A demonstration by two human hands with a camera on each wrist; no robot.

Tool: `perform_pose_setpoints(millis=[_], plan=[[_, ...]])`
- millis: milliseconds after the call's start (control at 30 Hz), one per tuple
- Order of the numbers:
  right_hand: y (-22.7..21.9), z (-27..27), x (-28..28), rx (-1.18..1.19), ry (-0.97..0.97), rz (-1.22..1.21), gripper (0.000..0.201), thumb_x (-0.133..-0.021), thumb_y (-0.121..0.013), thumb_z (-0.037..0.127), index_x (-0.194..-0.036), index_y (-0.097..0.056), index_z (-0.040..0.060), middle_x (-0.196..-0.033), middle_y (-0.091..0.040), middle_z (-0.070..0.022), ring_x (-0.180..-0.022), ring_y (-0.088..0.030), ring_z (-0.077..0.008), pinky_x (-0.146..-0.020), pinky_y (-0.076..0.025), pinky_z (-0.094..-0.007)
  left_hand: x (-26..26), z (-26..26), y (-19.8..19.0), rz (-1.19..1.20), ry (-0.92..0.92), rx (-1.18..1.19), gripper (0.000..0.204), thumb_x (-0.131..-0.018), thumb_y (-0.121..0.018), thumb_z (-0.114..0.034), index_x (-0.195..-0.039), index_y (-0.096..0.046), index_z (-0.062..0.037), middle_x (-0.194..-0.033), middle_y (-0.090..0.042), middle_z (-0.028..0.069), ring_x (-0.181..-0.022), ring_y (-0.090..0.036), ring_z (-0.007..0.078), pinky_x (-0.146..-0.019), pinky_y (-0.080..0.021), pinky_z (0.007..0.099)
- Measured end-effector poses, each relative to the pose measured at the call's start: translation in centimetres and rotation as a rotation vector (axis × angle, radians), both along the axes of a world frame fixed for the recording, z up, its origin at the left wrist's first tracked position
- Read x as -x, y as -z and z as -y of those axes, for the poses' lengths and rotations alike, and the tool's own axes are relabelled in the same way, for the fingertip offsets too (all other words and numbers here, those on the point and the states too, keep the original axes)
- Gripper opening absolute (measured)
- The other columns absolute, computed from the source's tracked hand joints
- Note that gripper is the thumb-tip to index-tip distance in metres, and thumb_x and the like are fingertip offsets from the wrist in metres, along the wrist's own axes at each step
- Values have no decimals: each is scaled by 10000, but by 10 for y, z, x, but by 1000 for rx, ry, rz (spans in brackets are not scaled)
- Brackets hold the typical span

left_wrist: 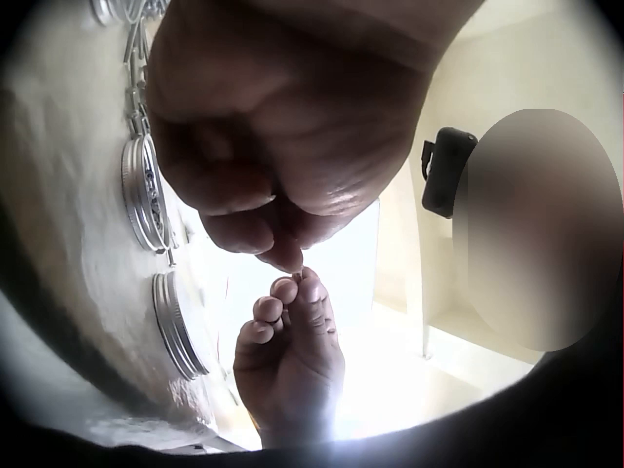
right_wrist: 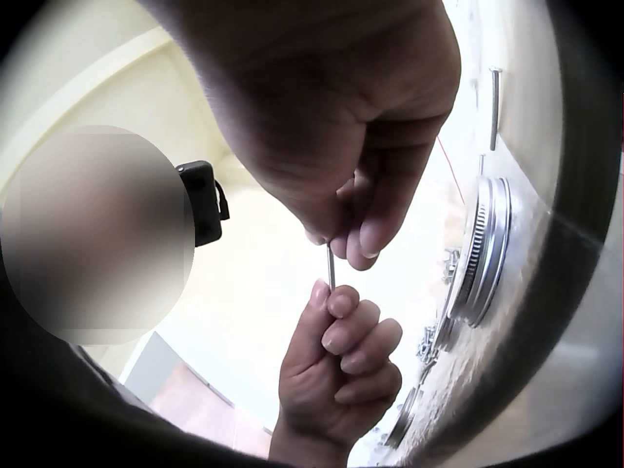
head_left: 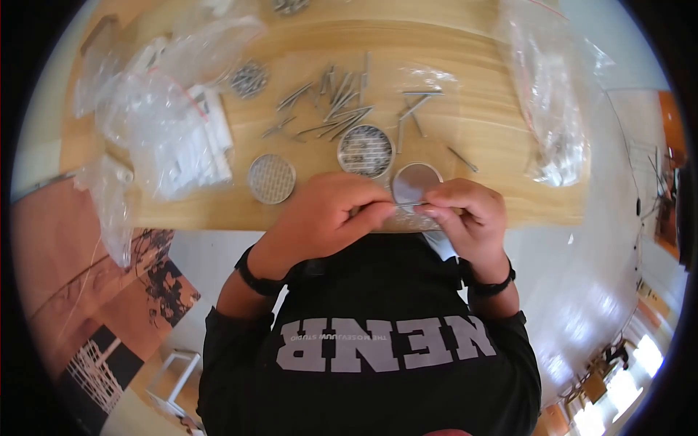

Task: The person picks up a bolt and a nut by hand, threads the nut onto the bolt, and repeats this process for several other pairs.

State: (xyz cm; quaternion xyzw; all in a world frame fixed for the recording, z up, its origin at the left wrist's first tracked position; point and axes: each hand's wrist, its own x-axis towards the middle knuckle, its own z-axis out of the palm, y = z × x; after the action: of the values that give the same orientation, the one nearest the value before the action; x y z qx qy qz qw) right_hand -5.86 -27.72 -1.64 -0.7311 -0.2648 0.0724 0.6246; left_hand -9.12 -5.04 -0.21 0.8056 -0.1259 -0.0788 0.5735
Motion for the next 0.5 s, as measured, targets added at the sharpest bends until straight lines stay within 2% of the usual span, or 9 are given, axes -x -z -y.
perform_pose_setpoints(millis=[67,267,400,500], plan=[[3,4,-1,-38,-1,29,142,-808,-750,-4,-920,-668,28,-831,-703,-93,-759,-699,-210,-650,-542,-289,-2,-1,0,37,83,46,78,-869,-662,-99,-840,-664,-28,-655,-622,66,-571,-587,231,-556,-437,329],[0,1,0,-81,-9,-107,134,-827,-725,-14,-937,-660,25,-851,-696,-98,-780,-692,-190,-671,-538,-284,-3,-1,3,132,53,-19,97,-859,-691,-135,-885,-664,-45,-744,-636,75,-644,-588,269,-592,-446,347],[-2,1,-4,-31,-51,-77,118,-837,-715,-10,-935,-658,23,-846,-692,-97,-763,-684,-190,-670,-530,-275,-2,-4,3,141,19,-53,91,-850,-696,-128,-879,-661,-50,-742,-625,79,-638,-579,267,-588,-444,348],[-1,-1,-6,-63,-58,-152,105,-846,-706,-1,-938,-657,16,-839,-686,-92,-749,-677,-189,-671,-523,-273,-3,-4,1,115,7,-52,90,-843,-701,-123,-876,-658,-51,-736,-617,80,-639,-574,268,-587,-442,349]])
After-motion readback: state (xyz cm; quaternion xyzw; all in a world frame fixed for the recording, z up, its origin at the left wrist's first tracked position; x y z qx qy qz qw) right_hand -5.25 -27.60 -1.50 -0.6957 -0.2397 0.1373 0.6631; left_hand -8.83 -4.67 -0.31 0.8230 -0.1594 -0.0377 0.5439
